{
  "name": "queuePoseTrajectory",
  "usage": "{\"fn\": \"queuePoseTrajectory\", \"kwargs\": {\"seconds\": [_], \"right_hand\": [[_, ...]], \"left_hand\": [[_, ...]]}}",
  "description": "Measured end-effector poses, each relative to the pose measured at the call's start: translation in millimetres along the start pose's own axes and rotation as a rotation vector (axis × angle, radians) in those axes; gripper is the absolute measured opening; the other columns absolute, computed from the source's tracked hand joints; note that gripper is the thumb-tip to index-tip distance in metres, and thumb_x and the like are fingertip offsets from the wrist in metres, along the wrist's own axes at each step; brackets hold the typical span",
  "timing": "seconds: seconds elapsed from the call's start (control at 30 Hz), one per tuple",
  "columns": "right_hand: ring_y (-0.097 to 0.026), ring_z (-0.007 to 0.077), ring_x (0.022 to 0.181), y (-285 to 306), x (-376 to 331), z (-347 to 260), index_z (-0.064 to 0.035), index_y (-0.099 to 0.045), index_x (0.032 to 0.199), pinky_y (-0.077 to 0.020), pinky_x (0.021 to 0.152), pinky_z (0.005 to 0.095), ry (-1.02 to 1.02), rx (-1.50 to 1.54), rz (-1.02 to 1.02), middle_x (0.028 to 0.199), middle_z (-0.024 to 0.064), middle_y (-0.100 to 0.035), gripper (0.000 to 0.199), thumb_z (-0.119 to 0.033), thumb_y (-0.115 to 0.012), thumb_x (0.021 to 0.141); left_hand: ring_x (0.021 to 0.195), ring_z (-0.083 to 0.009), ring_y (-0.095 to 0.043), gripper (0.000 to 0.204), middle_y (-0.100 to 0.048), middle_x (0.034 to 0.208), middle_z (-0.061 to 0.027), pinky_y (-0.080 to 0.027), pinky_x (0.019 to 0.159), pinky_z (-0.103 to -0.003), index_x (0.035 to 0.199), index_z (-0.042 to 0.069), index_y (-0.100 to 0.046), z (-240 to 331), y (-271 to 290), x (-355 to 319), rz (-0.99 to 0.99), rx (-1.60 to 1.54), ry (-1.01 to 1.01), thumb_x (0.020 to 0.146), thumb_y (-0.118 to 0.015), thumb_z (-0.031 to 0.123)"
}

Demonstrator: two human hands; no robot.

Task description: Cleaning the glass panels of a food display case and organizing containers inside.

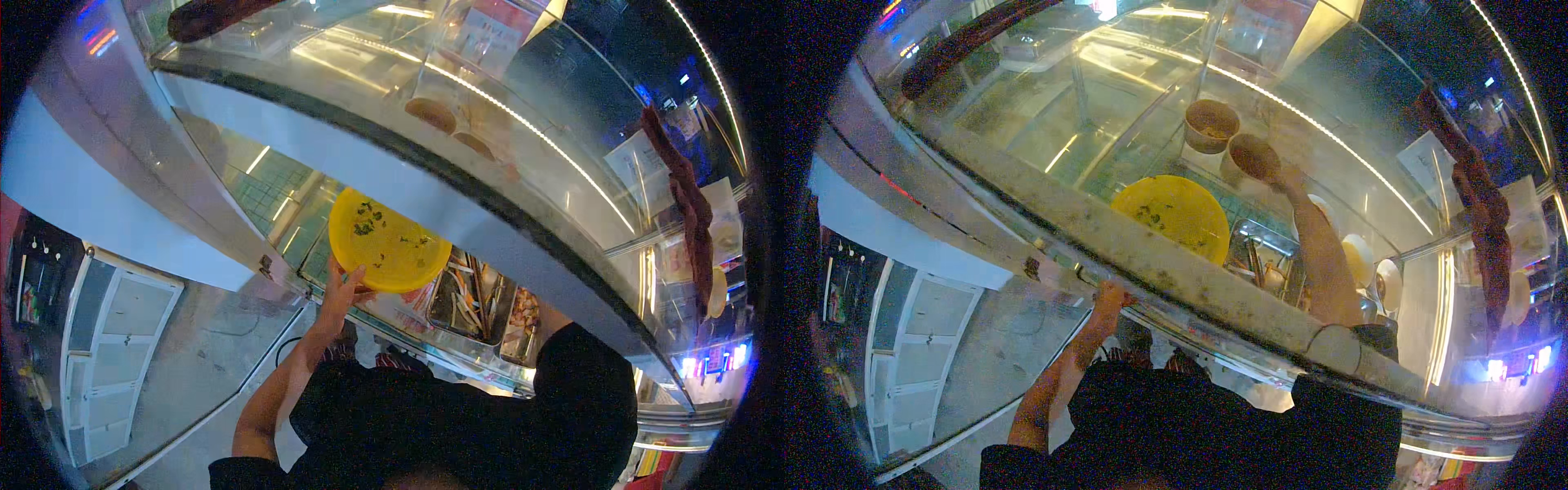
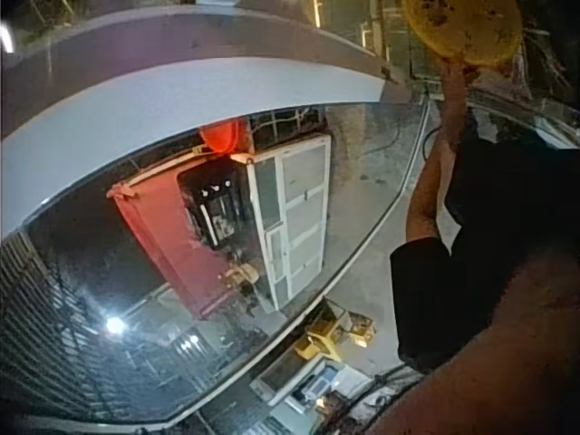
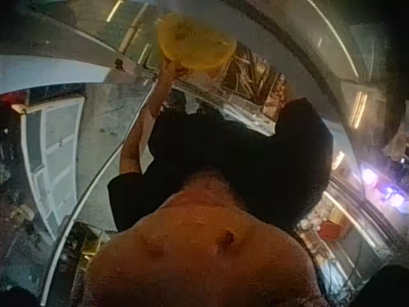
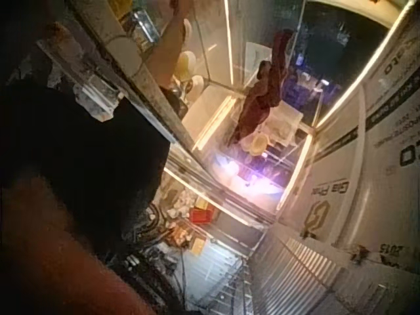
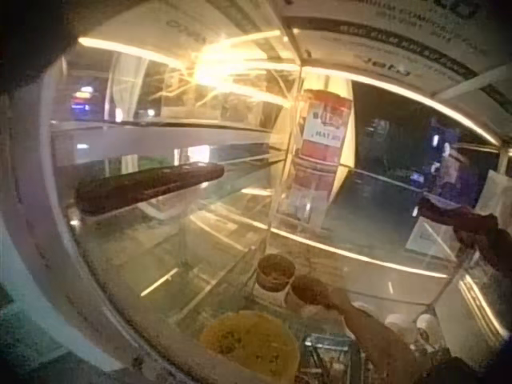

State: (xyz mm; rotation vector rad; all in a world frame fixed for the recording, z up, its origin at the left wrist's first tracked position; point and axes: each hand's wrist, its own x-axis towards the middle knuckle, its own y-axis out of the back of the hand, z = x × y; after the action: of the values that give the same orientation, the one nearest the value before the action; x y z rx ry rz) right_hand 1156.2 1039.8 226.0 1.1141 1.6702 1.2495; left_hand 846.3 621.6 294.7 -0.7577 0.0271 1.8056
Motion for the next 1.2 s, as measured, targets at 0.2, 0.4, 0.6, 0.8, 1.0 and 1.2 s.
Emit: {"fn": "queuePoseTrajectory", "kwargs": {"seconds": [0.2,0.4,0.6,0.8,1.0,1.2], "right_hand": [[-0.061,0.0311,0.072,11.1,3.6,1.4,-0.0051,-0.066,0.083,-0.0488,0.061,0.0380,-0.009,0.062,-0.002,0.078,0.0169,-0.063,0.020,-0.022,-0.056,0.080],[-0.061,0.0296,0.073,41.0,-60.0,97.0,-0.0050,-0.065,0.086,-0.0492,0.061,0.0372,-0.099,0.092,-0.006,0.082,0.0160,-0.063,0.018,-0.020,-0.057,0.080],[-0.060,0.0281,0.074,104.8,-212.9,219.9,-0.0048,-0.064,0.090,-0.0497,0.061,0.0365,-0.163,0.125,0.033,0.085,0.0152,-0.063,0.018,-0.017,-0.058,0.080],[-0.060,0.0266,0.075,31.8,-234.2,131.9,-0.0047,-0.063,0.094,-0.0501,0.062,0.0357,-0.231,0.222,0.088,0.089,0.0143,-0.063,0.018,-0.015,-0.058,0.080],[-0.060,0.0251,0.076,32.0,-248.1,158.9,-0.0046,-0.062,0.098,-0.0506,0.062,0.0350,-0.242,0.331,0.104,0.092,0.0135,-0.063,0.020,-0.013,-0.059,0.080],[-0.060,0.0236,0.077,40.5,-283.6,199.7,-0.0045,-0.061,0.102,-0.0510,0.062,0.0343,-0.159,0.404,0.130,0.095,0.0126,-0.063,0.023,-0.011,-0.060,0.080]], "left_hand": [[0.079,-0.0227,-0.064,0.058,-0.049,0.118,-0.0109,-0.056,0.062,-0.032,0.136,0.017,-0.018,-24.3,9.7,13.5,-0.089,-0.122,-0.038,0.091,-0.054,0.020],[0.079,-0.0233,-0.065,0.056,-0.053,0.115,-0.0101,-0.056,0.062,-0.033,0.136,0.019,-0.020,-16.6,0.2,10.3,-0.044,-0.119,-0.125,0.091,-0.053,0.022],[0.081,-0.0227,-0.064,0.052,-0.050,0.119,-0.0094,-0.056,0.063,-0.032,0.134,0.020,-0.024,-10.1,-0.6,1.7,-0.110,-0.114,-0.155,0.092,-0.052,0.026],[0.084,-0.0201,-0.060,0.054,-0.048,0.119,-0.0081,-0.056,0.066,-0.031,0.136,0.020,-0.022,-16.9,0.4,5.0,-0.078,-0.035,-0.123,0.091,-0.052,0.028],[0.085,-0.0213,-0.060,0.060,-0.048,0.118,-0.0088,-0.056,0.068,-0.034,0.138,0.020,-0.021,-13.8,1.5,2.8,-0.056,-0.025,-0.129,0.089,-0.055,0.028],[0.087,-0.0225,-0.058,0.060,-0.047,0.120,-0.0092,-0.056,0.068,-0.035,0.138,0.019,-0.019,-13.0,-4.8,1.7,-0.057,-0.045,-0.174,0.090,-0.054,0.026]]}}
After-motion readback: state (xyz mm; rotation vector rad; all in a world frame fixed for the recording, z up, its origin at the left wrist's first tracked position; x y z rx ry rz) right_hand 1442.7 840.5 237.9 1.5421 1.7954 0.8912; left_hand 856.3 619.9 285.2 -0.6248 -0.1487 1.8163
